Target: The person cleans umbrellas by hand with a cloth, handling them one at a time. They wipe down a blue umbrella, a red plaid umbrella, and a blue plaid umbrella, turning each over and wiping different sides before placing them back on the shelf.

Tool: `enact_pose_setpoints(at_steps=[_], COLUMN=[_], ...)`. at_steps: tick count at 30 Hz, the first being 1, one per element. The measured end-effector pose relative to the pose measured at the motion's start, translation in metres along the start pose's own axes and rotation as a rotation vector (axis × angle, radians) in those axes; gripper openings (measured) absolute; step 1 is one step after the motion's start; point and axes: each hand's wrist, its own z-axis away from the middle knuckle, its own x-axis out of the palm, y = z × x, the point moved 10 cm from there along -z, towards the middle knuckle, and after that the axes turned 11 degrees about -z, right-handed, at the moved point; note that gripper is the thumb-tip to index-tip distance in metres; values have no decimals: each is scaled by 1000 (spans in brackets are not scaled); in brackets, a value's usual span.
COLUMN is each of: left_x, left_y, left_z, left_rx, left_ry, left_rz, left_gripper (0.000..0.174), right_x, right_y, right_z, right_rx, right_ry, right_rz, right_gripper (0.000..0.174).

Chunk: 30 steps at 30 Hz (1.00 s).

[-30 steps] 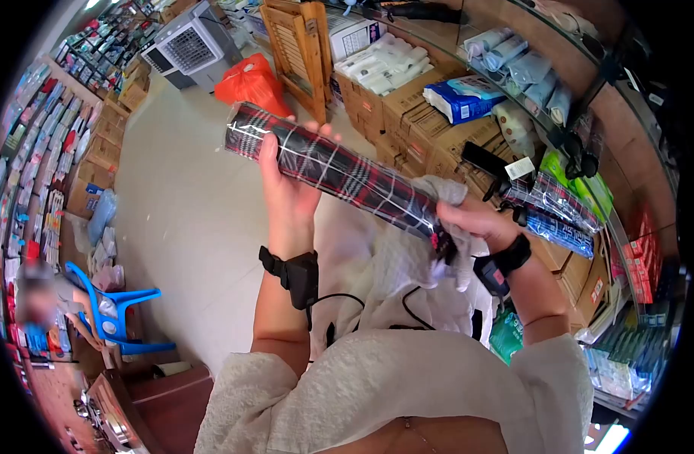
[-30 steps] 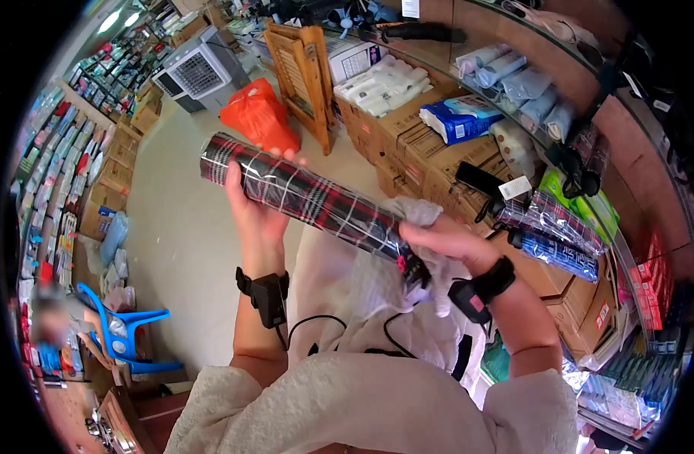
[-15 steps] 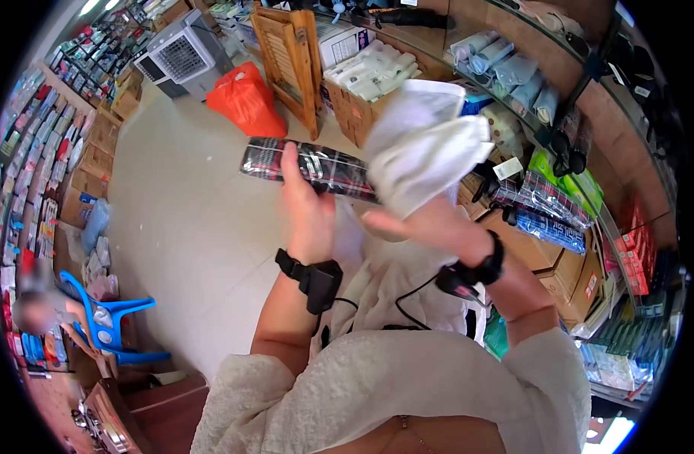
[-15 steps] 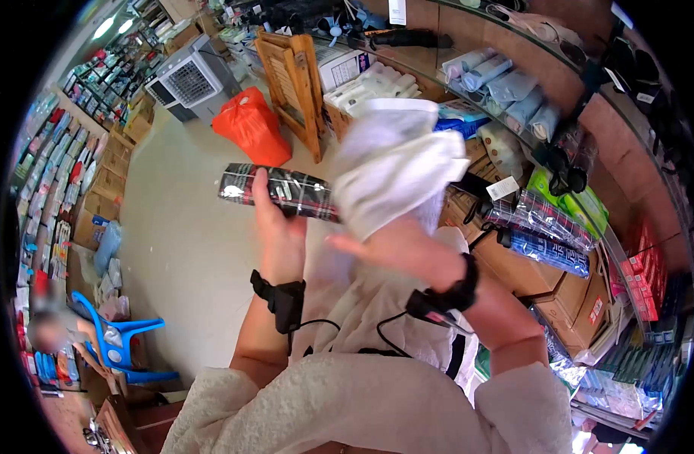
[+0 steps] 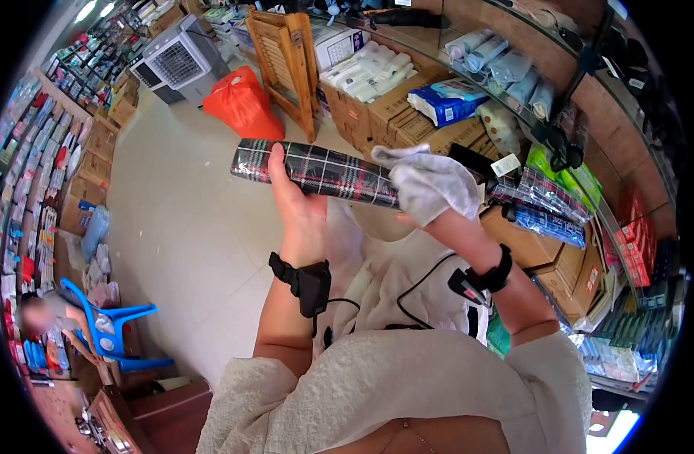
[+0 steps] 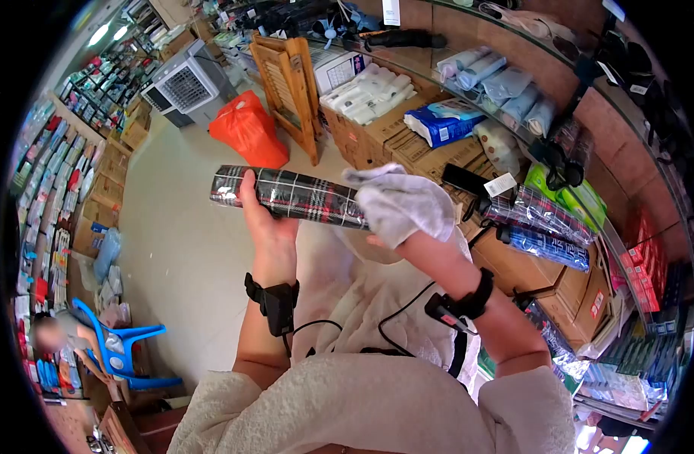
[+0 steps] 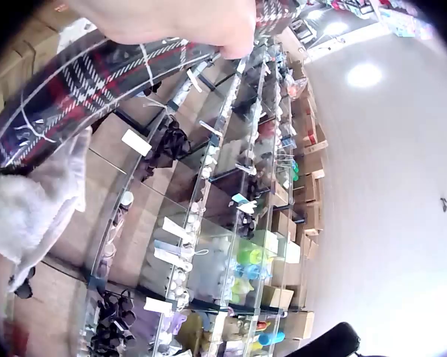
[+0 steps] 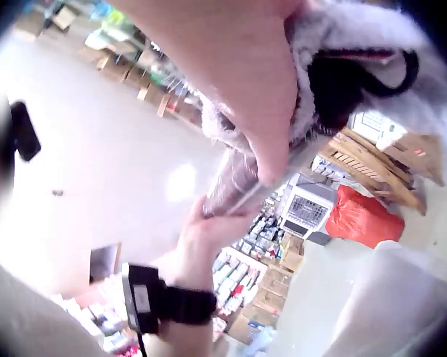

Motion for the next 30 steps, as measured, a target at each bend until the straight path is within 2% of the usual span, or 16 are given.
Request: enact_pose_setpoints(at_steps=[1,2,3,5,6,9,11,14,15,17,19,21,23,25,27,30], left_x=[5,8,9,14,17,21,24,32,41,58,65,82,103,124,145,159], left_y=[5,5,4,3,2,3,1,5,8,13,18,19,6,-7,-21,-54], left_z=[3,6,7,7,8,11,14,16,21,24,24,31,44,61,89,107], left_rx=[25,24,19,26,15,28,26,137,169,194,225,272,287,319,317,170], left_ry=[-11,-8,-14,-42,-57,-100,-137,-228,-289,-472,-522,-604,-773,-932,-1039,-1113], left_rz=[-14,-34,-34,-13,-2,-8,-18,-58,-43,-39,-46,-45,-92,-161,-193,-174], left_gripper=[24,22,22,20,19,20,22,28,31,33,35,38,36,42,43,43], right_x=[7,-2,-5,25,23,64,58,63,62,60,56,62,95,29,-2,-48], right_y=[13,27,34,69,72,132,135,116,122,126,126,100,167,120,115,93], right_z=[6,22,28,41,41,82,91,97,104,117,128,133,167,153,179,238], right_rx=[34,29,33,376,356,899,966,1071,1087,1120,1111,1104,1061,828,795,964], right_ry=[-63,65,68,-153,-91,-219,-154,-75,-39,100,157,66,124,315,407,606], right_rz=[-62,-151,-146,-720,-808,-820,-831,-1344,-1342,-1598,-1623,-1772,-1155,-1019,-780,-897], right_gripper=[56,68,68,75,77,80,78,61,61,54,49,49,46,45,42,33])
